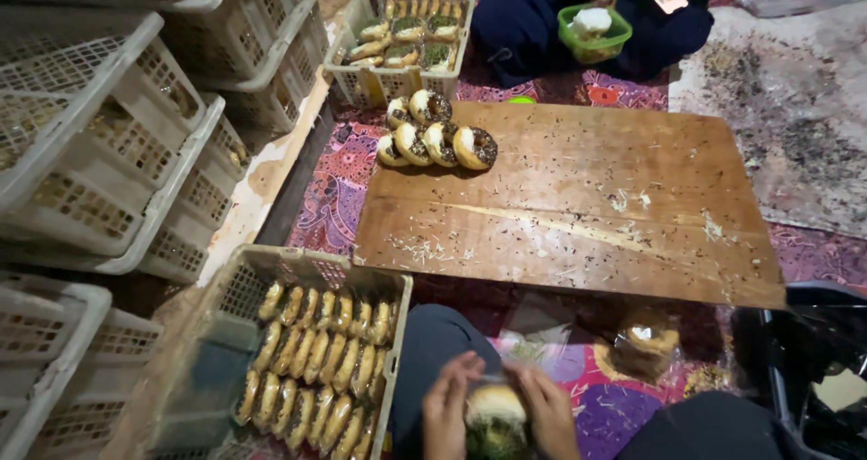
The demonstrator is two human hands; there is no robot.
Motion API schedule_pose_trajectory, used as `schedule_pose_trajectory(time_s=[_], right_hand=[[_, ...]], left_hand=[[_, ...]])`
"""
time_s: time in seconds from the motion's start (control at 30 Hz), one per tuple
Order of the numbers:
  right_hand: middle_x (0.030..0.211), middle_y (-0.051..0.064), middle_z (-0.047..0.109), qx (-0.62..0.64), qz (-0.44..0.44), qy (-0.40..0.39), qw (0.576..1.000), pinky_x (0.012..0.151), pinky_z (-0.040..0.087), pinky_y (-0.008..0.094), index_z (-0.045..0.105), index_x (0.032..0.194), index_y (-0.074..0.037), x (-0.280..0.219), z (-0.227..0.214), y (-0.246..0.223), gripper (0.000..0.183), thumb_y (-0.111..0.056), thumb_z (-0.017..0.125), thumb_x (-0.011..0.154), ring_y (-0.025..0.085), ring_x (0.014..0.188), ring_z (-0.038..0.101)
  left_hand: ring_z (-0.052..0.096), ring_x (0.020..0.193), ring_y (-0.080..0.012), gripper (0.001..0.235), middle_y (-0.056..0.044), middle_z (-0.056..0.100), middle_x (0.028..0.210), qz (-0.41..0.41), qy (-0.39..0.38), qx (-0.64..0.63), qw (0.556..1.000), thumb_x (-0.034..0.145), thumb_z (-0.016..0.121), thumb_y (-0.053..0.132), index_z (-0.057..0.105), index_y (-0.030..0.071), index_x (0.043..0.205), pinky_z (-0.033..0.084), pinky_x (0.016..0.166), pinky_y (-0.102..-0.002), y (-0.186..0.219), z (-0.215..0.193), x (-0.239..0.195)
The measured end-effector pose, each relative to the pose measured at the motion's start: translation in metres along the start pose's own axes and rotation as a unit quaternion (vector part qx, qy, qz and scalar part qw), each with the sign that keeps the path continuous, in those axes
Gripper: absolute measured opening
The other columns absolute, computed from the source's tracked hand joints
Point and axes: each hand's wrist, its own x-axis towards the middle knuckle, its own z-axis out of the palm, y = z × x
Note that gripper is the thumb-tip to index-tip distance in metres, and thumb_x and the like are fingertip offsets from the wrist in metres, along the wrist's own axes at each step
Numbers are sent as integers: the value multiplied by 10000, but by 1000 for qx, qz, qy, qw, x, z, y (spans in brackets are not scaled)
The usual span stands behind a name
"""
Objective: The person picks up chocolate-frosted donuts from a wooden board, places each into a clear plastic bag, and arranges the packaged donuts into a white plastic crate. The person repeats this process for multiple donuts throughout the clip.
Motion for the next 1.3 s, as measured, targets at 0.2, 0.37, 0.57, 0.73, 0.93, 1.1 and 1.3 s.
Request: schedule_pose_trajectory(time_s=[0.2,0.37,0.57,0.73,0.93,1.1,1.3], right_hand=[[899,59,755,-224,-267,-107,931,833,515,322,827,865,-87,36,32,-20,159,-218,738,855,173,925,664],[683,62,693,-356,-195,-17,914,748,426,400,893,844,-126,7,47,31,190,-233,848,693,220,740,614],[708,30,758,-245,161,-80,953,656,490,300,797,724,-53,32,20,72,279,-297,854,847,166,730,655],[1055,69,734,-88,190,-47,977,713,535,300,698,1154,-84,33,-12,77,388,-352,761,881,136,959,658],[1275,117,683,-92,144,-18,985,961,554,337,554,1389,-10,22,-107,63,637,-171,844,845,202,1148,640],[1275,117,623,-67,33,205,976,940,562,330,553,1375,-9,49,-224,30,578,-153,798,872,203,1129,643],[1277,231,636,-428,-49,307,849,999,501,448,636,1326,27,110,-278,37,675,-383,891,855,339,1162,606]], left_hand=[[686,827,-157,100,-74,731,872,217,113,345,906,878,779,135,762,36,886,535,773,-307,-10,-78,13],[634,538,-117,169,-34,663,634,192,131,445,865,773,848,225,743,105,829,515,500,-279,-84,-136,1],[636,584,-109,282,-73,714,739,-45,52,204,977,961,739,207,638,-9,1112,481,522,-238,-86,-148,0],[508,459,-67,400,-71,743,756,-228,2,176,958,958,666,273,684,-15,1235,364,395,-219,-30,-109,-5],[594,604,-74,418,-72,721,933,-288,-193,124,930,992,636,228,583,29,1356,464,476,-213,-69,-18,0],[652,1110,-33,484,12,659,1321,-210,-274,101,933,1023,633,223,488,63,1457,556,817,-207,-177,87,49],[586,1093,-146,964,-76,653,1177,-220,-258,221,915,969,572,827,654,-24,1414,460,899,-290,-267,246,120]])
